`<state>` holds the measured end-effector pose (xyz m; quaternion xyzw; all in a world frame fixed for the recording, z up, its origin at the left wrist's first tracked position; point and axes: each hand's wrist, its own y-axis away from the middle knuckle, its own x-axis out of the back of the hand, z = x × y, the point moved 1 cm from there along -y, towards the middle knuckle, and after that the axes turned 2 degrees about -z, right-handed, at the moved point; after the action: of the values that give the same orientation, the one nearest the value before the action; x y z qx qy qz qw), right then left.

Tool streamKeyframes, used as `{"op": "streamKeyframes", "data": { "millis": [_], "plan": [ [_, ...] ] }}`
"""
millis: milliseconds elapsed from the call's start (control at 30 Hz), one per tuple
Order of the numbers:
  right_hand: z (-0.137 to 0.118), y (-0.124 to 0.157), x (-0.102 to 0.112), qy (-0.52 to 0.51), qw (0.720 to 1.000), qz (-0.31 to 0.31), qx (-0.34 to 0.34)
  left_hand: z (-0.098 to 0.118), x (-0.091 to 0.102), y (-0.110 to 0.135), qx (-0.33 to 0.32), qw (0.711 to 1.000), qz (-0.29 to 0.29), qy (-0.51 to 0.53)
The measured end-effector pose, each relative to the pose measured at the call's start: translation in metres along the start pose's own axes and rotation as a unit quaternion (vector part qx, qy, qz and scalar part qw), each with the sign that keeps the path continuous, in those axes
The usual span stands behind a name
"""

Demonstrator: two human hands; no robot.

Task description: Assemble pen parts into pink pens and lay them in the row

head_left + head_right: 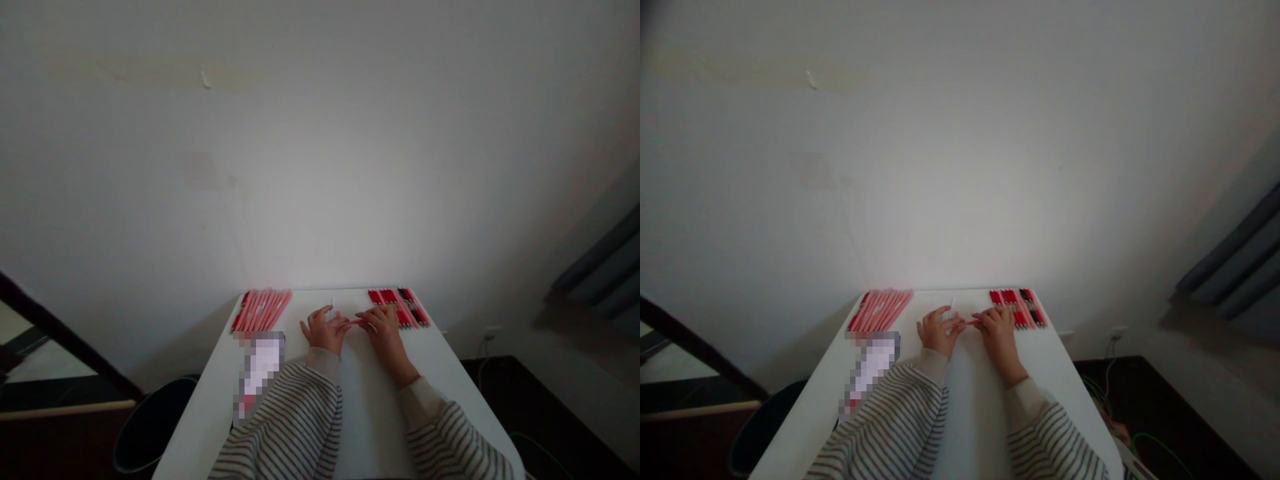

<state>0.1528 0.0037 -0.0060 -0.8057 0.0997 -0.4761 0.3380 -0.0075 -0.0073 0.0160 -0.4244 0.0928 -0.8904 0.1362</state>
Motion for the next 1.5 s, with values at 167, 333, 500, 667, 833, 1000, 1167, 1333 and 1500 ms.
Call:
{"op": "streamKeyframes", "data": {
  "millis": [167, 333, 500, 667, 833, 1000, 1167, 1333, 1500],
  "plan": [
    [0.000, 0.000, 0.002, -0.013, 1.000, 0.010, -0.012, 0.000, -0.002, 0.000, 0.001, 0.999, 0.033, -0.011],
    [0.003, -0.001, 0.001, -0.036, 0.998, 0.033, -0.035, -0.004, -0.003, -0.001, 0.005, 0.998, 0.048, -0.026],
    [0.005, -0.002, 0.002, -0.075, 0.994, 0.066, -0.054, -0.005, -0.001, -0.002, 0.039, 0.998, 0.036, -0.032],
    [0.002, -0.004, 0.007, -0.118, 0.988, 0.071, -0.064, -0.006, -0.001, -0.002, 0.043, 0.997, 0.050, -0.046],
    [0.007, -0.005, 0.007, -0.191, 0.972, 0.104, -0.093, -0.007, -0.001, -0.003, 0.047, 0.997, 0.050, -0.045],
    [0.010, -0.004, 0.006, -0.225, 0.959, 0.115, -0.127, -0.007, -0.001, -0.003, 0.049, 0.997, 0.047, -0.047],
    [0.011, -0.004, 0.005, -0.224, 0.959, 0.113, -0.131, -0.007, 0.001, -0.003, 0.049, 0.997, 0.042, -0.049],
    [0.013, -0.004, 0.003, -0.212, 0.963, 0.116, -0.123, -0.006, 0.002, -0.003, 0.054, 0.996, 0.043, -0.050],
    [0.013, -0.003, 0.002, -0.193, 0.967, 0.120, -0.112, -0.006, 0.001, -0.003, 0.053, 0.996, 0.048, -0.059]
  ]
}}
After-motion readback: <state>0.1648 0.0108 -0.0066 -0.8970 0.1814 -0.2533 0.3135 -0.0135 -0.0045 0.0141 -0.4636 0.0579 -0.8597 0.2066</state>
